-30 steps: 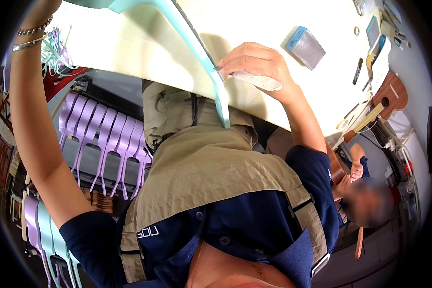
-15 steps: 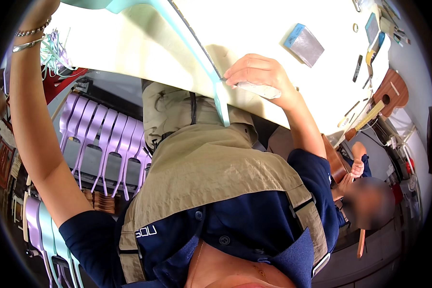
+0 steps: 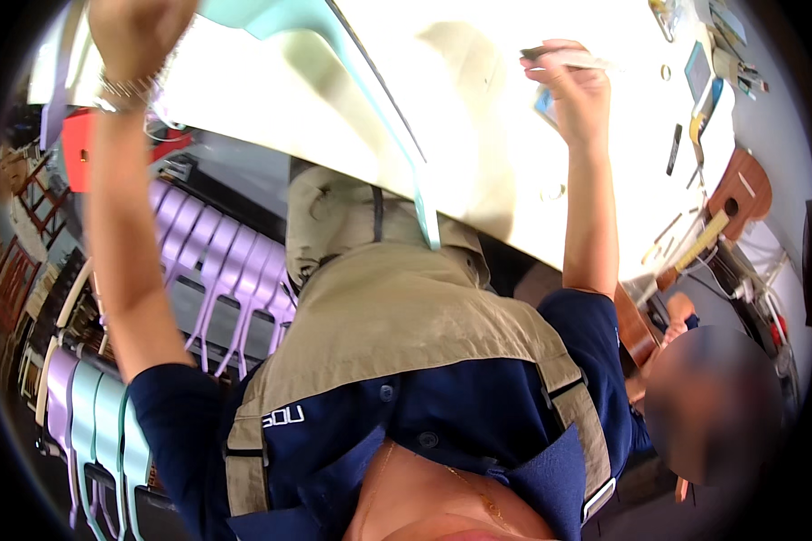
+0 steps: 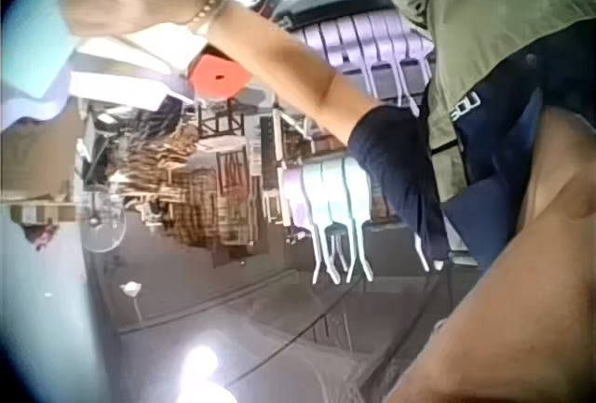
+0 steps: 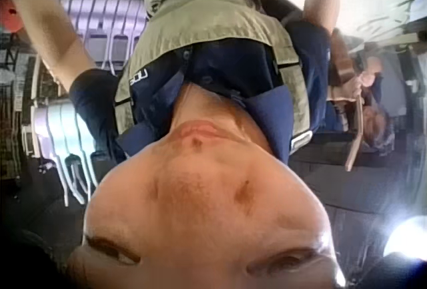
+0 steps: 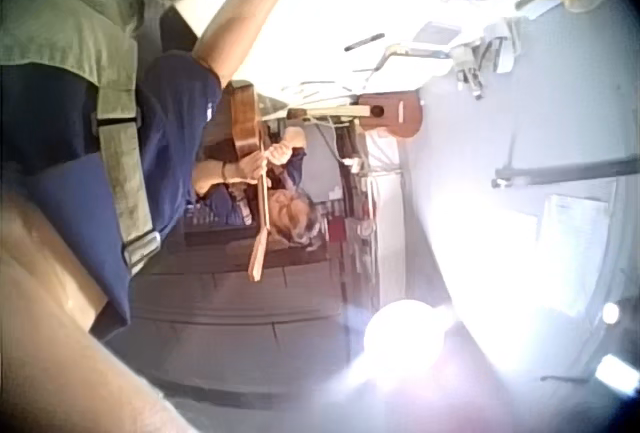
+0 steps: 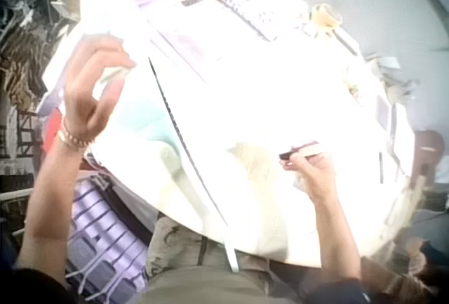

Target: The person sands the edges of light blue and cream-colored plastic parts using a sanding block. They handle the parts one at a time, rotating them to smooth different sides, and place the finished items on a nearby rack.

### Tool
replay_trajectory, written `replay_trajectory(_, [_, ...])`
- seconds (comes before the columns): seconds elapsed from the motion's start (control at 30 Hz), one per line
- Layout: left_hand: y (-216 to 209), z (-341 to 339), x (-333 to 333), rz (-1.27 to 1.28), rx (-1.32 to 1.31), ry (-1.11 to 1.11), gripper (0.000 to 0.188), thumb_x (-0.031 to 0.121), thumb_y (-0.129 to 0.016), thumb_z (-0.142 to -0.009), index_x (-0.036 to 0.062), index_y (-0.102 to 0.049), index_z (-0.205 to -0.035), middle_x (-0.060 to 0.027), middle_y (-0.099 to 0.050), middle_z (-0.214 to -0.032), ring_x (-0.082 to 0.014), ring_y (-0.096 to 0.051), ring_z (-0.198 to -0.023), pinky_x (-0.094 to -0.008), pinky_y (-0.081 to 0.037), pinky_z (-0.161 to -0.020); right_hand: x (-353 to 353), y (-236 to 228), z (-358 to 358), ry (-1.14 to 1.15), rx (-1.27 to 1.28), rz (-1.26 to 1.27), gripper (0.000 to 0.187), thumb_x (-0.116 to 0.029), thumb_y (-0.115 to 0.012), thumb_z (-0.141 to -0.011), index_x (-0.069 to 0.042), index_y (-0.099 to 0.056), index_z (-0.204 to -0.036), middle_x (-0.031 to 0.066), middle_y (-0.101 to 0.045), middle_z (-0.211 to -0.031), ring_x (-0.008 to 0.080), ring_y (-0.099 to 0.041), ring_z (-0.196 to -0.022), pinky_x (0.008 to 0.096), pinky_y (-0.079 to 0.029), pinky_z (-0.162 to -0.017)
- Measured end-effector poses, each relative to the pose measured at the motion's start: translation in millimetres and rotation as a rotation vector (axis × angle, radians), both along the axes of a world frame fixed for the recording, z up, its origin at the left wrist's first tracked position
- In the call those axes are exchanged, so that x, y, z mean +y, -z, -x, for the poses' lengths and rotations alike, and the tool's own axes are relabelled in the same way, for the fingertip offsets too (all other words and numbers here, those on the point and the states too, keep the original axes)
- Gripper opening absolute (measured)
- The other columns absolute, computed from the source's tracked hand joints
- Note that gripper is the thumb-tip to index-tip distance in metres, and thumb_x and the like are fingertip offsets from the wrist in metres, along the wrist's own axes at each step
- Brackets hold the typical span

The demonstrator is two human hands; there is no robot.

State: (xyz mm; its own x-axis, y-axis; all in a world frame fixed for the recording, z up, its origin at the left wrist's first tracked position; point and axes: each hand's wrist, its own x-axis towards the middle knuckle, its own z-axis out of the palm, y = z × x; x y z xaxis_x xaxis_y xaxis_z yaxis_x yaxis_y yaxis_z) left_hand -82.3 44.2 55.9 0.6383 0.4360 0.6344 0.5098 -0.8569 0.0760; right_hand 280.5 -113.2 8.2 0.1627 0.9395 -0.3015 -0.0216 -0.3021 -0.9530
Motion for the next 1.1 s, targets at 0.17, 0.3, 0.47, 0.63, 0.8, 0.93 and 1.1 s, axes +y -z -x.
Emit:
replay_trajectory(0.17, [54, -39, -131, 0.740, -0.910, -0.305, 0.015, 0.007, -0.054, -0.083, 0.0004, -0.051, -0.096, -0.0068, -0.051, -0.094, -0.0146, -0.048, -0.081, -0.0268, -0.040, -0.076, 10, -5, -10, 0.240, 0.254, 0.363, 0.053, -0.036, -0.033, -0.097, 0.010, -0.040, -0.122, 0.0175, -0.062, -0.099, 0.0224, -0.059, -0.099, 0.0304, -0.041, -0.092])
replay_trajectory(0.3, [66, -77, -141, 1.653, -0.987, -0.521, 0.041, 0.032, -0.056, -0.089, -0.0012, -0.048, -0.111, -0.0076, -0.055, -0.102, -0.0158, -0.056, -0.090, -0.0298, -0.048, -0.079, -59, 23, 44, -0.210, 0.146, 0.280, 0.058, -0.033, -0.055, -0.087, 0.005, -0.038, -0.128, 0.0167, -0.059, -0.107, 0.0216, -0.054, -0.105, 0.0347, -0.047, -0.086])
replay_trajectory(0.47, [67, -113, -112, 1.602, -1.308, -0.508, 0.037, 0.029, -0.058, -0.086, -0.0033, -0.053, -0.102, -0.0142, -0.060, -0.097, -0.0235, -0.064, -0.086, -0.0304, -0.053, -0.069, -105, 18, 112, -0.291, -0.032, 0.145, 0.072, -0.008, -0.067, -0.077, -0.005, -0.028, -0.137, 0.0119, -0.054, -0.103, 0.0210, -0.055, -0.094, 0.0306, -0.043, -0.087])
replay_trajectory(0.63, [71, -127, -102, 1.573, -1.354, -0.439, 0.037, 0.029, -0.058, -0.086, -0.0056, -0.053, -0.099, -0.0158, -0.063, -0.092, -0.0261, -0.066, -0.080, -0.0284, -0.053, -0.060, -101, 25, 110, -0.257, -0.052, 0.060, 0.069, 0.005, -0.052, -0.075, -0.007, -0.028, -0.139, 0.0073, -0.049, -0.098, 0.0153, -0.049, -0.081, 0.0282, -0.043, -0.079])
replay_trajectory(0.8, [69, -92, -122, 1.543, -1.254, -0.401, 0.041, 0.037, -0.050, -0.091, -0.0031, -0.058, -0.091, -0.0108, -0.066, -0.085, -0.0193, -0.067, -0.075, -0.0259, -0.050, -0.056, -103, 31, 102, -0.341, 0.054, 0.040, 0.072, 0.001, -0.046, -0.069, -0.007, -0.031, -0.139, 0.0054, -0.049, -0.111, 0.0119, -0.046, -0.080, 0.0251, -0.042, -0.077])
replay_trajectory(0.93, [29, -65, -174, 0.843, 0.089, -0.416, 0.025, 0.031, -0.051, -0.086, 0.0092, -0.063, -0.085, -0.0084, -0.059, -0.069, -0.0243, -0.061, -0.068, -0.0387, -0.045, -0.053, -100, 3, 81, -0.420, -0.056, 0.010, 0.078, 0.003, -0.044, -0.063, -0.007, -0.033, -0.139, 0.0045, -0.050, -0.091, 0.0106, -0.045, -0.073, 0.0225, -0.043, -0.066])
replay_trajectory(1.1, [-9, -36, -212, -0.119, 0.012, -0.328, 0.028, 0.014, -0.051, -0.080, 0.0194, -0.056, -0.107, -0.0053, -0.053, -0.102, -0.0226, -0.049, -0.106, -0.0463, -0.042, -0.094, -65, -55, 91, -0.666, 0.293, 0.221, 0.080, 0.002, -0.050, -0.059, -0.004, -0.034, -0.137, 0.0036, -0.045, -0.084, 0.0102, -0.046, -0.068, 0.0207, -0.041, -0.062])
